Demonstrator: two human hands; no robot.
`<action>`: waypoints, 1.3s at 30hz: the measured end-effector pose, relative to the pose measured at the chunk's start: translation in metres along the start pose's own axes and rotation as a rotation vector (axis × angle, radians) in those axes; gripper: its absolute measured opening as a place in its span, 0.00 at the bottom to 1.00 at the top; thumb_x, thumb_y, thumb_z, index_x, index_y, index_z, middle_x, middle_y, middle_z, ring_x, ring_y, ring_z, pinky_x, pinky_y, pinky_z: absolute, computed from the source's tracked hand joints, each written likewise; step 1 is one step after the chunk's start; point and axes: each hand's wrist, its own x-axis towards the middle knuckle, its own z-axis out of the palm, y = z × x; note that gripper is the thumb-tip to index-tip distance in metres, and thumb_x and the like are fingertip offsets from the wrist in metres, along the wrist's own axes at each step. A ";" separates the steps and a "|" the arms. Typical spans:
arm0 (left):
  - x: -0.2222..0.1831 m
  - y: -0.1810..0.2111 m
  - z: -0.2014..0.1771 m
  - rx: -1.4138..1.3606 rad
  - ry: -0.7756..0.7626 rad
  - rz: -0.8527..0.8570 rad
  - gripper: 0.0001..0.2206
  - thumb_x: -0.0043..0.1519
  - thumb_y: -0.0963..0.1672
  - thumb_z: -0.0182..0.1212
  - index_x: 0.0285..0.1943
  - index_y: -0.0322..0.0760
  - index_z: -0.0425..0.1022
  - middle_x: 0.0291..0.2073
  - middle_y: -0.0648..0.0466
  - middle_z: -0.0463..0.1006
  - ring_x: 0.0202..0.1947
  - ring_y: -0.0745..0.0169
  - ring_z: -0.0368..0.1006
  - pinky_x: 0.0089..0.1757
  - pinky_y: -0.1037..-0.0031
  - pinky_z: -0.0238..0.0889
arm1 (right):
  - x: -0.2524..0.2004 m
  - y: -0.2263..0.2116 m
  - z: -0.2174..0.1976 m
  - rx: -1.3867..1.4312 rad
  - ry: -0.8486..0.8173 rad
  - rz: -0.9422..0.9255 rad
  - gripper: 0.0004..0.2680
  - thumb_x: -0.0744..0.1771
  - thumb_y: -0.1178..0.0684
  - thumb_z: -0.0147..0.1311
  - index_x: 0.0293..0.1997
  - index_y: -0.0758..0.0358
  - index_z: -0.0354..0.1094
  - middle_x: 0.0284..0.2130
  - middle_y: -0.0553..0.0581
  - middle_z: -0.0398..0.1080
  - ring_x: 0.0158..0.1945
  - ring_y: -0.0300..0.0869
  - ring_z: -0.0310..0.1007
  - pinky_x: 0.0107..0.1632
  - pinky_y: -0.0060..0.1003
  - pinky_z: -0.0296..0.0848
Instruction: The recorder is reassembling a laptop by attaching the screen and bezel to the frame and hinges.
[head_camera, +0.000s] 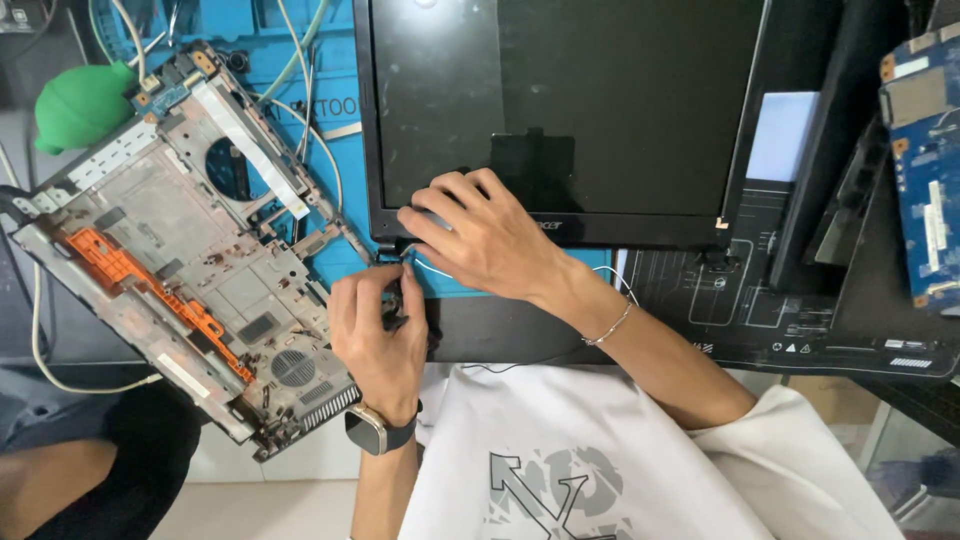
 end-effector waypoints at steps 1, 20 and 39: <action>0.001 -0.001 0.000 0.038 -0.009 0.007 0.07 0.61 0.36 0.70 0.41 0.33 0.75 0.37 0.50 0.76 0.40 0.49 0.71 0.44 0.60 0.64 | 0.000 0.000 -0.002 0.052 -0.006 0.030 0.15 0.65 0.51 0.65 0.55 0.63 0.71 0.50 0.55 0.70 0.55 0.48 0.69 0.55 0.44 0.67; 0.015 0.004 -0.006 -0.016 -0.153 -0.120 0.06 0.63 0.38 0.65 0.40 0.27 0.71 0.64 0.39 0.74 0.46 0.41 0.73 0.48 0.58 0.66 | -0.105 0.140 -0.090 0.058 0.429 1.181 0.25 0.66 0.51 0.69 0.69 0.68 0.60 0.53 0.61 0.74 0.54 0.43 0.76 0.58 0.38 0.75; 0.051 0.015 -0.003 -0.089 -0.178 -0.033 0.10 0.66 0.37 0.61 0.55 0.28 0.73 0.51 0.40 0.76 0.51 0.38 0.74 0.51 0.59 0.67 | -0.103 0.143 -0.099 0.188 0.736 0.945 0.10 0.72 0.58 0.54 0.60 0.68 0.64 0.49 0.54 0.68 0.53 0.40 0.69 0.58 0.35 0.71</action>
